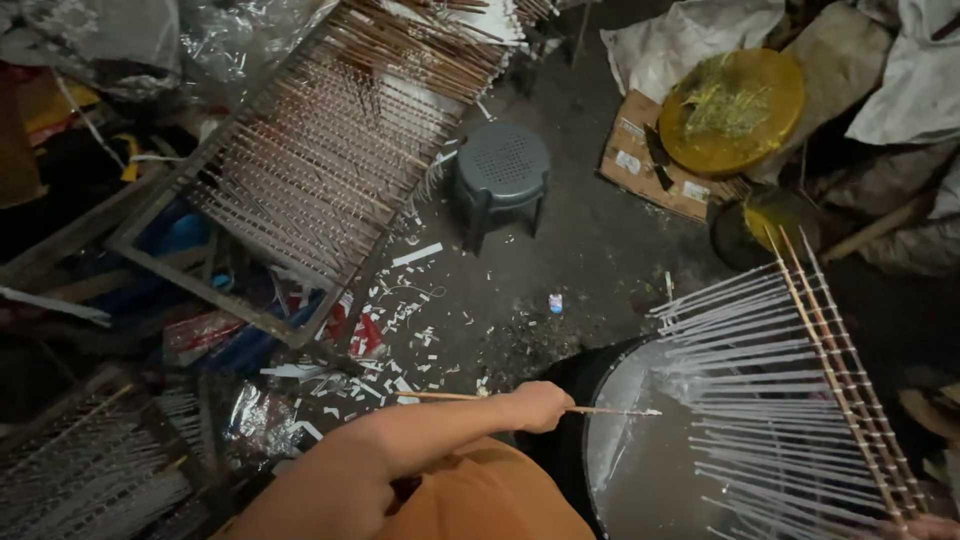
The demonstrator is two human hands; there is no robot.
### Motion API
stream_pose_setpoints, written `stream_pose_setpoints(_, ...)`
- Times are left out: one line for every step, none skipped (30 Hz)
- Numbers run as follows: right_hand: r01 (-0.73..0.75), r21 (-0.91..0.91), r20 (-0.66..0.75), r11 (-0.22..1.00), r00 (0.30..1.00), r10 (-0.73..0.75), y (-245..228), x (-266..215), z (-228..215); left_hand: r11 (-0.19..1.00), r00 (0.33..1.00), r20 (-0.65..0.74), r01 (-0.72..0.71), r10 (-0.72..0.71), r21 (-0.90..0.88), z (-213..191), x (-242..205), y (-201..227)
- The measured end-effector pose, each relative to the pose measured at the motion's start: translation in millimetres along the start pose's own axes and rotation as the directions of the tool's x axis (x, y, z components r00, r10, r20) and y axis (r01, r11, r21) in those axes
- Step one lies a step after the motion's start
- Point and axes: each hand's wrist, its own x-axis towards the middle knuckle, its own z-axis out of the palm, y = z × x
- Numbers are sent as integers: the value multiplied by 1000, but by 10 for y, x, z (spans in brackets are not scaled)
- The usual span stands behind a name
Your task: Dipping a rack of candle wicks into a container of wax to coat them.
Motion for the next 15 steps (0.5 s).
stream_pose_setpoints(9, 2, 2, 1000, 1000, -9, 21, 163, 51, 999, 1000, -17, -16, 17, 31, 21, 12, -68)
stream_pose_setpoints(16, 2, 6, 1000, 1000, -16, 46, 310, 90, 998, 999, -31, -32, 34, 59, 61, 24, -130)
stream_pose_setpoints(23, 2, 9, 1000, 1000, -23, -47, 372, 89, 998, 999, -34, -30, 32, 57, 126, 95, -189)
stream_pose_setpoints(30, 3, 13, 1000, 999, -30, -168, 437, 126, 984, 994, -33, 104, -101, 147, 186, 161, -248)
stream_pose_setpoints(38, 4, 17, 999, 999, -38, -275, 384, -5, 943, 972, -41, 235, -232, 235, 245, 226, -306)
stream_pose_setpoints(41, 4, 18, 999, 999, -41, -642, 393, -91, 943, 972, -44, 236, -233, 233, 229, 192, -295)
stream_pose_setpoints(42, 84, 60, 996, 997, -47, -1009, 401, -179, 938, 967, -42, 255, -252, 233, 215, 157, -283)
stream_pose_setpoints(40, 163, 102, 986, 993, -57, -1377, 413, -272, 933, 962, -41, 273, -271, 234, 197, 126, -266)
stream_pose_setpoints(44, 163, 103, 986, 993, -61, -1328, 470, -210, 933, 961, -45, 275, -272, 231, 170, 90, -233)
stream_pose_setpoints(95, 168, 40, 981, 994, -103, -1280, 529, -138, 930, 954, -36, 299, -298, 215, 145, 45, -206)
stream_pose_setpoints(145, 171, -23, 975, 989, -143, -1232, 587, -63, 925, 946, -27, 323, -324, 200, 123, 1, -180)
stream_pose_setpoints(149, 172, -19, 974, 989, -148, -1405, 585, -108, 924, 944, -31, 327, -328, 196, 156, -14, -219)
stream_pose_setpoints(140, 155, 26, 978, 989, -146, -1577, 580, -153, 925, 943, -65, 333, -326, 183, 191, -29, -257)
stream_pose_setpoints(134, 138, 71, 981, 987, -144, -1752, 583, -195, 925, 940, -101, 339, -326, 170, 222, -45, -296)
stream_pose_setpoints(140, 140, 76, 980, 986, -151, -1797, 656, -150, 924, 938, -107, 344, -330, 165, 161, -127, -213)
